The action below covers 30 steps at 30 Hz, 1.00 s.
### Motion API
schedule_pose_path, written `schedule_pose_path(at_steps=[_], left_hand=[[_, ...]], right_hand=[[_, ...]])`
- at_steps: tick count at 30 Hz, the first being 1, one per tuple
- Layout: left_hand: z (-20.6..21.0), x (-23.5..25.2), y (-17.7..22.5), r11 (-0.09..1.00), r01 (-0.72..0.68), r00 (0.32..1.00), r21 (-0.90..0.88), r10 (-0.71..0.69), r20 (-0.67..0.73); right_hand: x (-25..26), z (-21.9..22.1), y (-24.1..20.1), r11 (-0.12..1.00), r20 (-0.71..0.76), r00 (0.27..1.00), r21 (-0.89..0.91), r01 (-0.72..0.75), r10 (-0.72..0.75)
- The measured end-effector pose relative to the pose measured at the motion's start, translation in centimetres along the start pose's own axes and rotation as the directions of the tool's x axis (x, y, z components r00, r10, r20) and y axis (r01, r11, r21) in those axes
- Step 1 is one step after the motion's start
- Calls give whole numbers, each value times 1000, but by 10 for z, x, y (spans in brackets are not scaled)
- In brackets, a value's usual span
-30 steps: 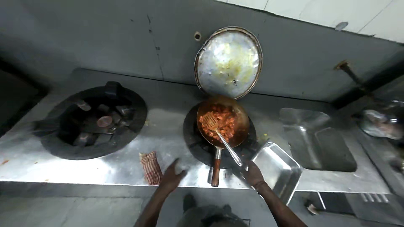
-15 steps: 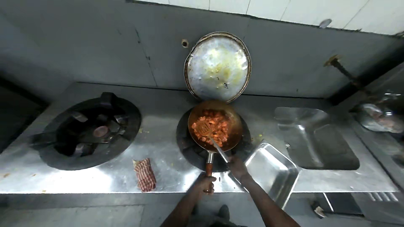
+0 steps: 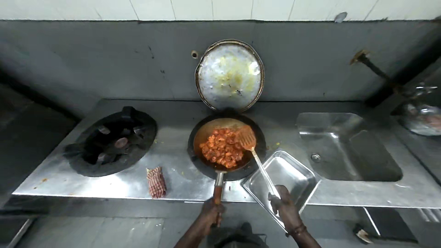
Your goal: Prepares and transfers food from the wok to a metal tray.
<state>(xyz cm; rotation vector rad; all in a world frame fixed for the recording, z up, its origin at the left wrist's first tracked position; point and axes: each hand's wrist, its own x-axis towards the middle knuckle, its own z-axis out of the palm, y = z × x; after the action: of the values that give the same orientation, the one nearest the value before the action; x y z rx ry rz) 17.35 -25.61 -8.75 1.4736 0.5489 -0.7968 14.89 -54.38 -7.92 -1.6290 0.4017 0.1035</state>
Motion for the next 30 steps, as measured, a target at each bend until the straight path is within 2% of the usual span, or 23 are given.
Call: schedule_pose_path(at_steps=[2, 4, 8, 13, 16, 19, 22, 25, 28, 30], left_hand=[[3, -21, -33, 1000, -4, 1000, 30, 4, -25], [8, -28, -51, 1000, -24, 1000, 15, 24, -16], [5, -18, -50, 999, -22, 1000, 50, 22, 5], [-17, -12, -57, 980, -70, 997, 188, 63, 41], [-32, -8, -63, 950, -108, 994, 292, 97, 51], [-40, -4, -57, 935, -107, 994, 339, 88, 69], [-48, -4, -52, 915, -88, 994, 394, 56, 92], [-58, -1, -51, 920, -96, 987, 380, 40, 153], [-64, 8, -59, 942, -103, 979, 321, 39, 199], [-67, 14, -64, 947, -106, 974, 303, 37, 224]], right_hand=[[-10, -19, -3, 994, 70, 997, 100, -39, 32], [-13, -30, -11, 993, 66, 994, 77, -91, 86], [-1, -29, -29, 993, -49, 993, 52, -106, 109], [0, -18, -41, 995, -67, 996, 81, -60, 66], [-11, -14, -47, 992, -41, 993, -47, -114, 112], [-19, -14, -51, 970, -168, 976, -178, -166, 136], [-29, -20, -58, 937, -222, 966, -288, -197, 135], [-35, -34, -72, 821, -212, 970, -528, -216, 119], [-35, -48, -98, 593, -175, 966, -765, -254, 188], [-32, -54, -115, 457, -148, 956, -852, -253, 254]])
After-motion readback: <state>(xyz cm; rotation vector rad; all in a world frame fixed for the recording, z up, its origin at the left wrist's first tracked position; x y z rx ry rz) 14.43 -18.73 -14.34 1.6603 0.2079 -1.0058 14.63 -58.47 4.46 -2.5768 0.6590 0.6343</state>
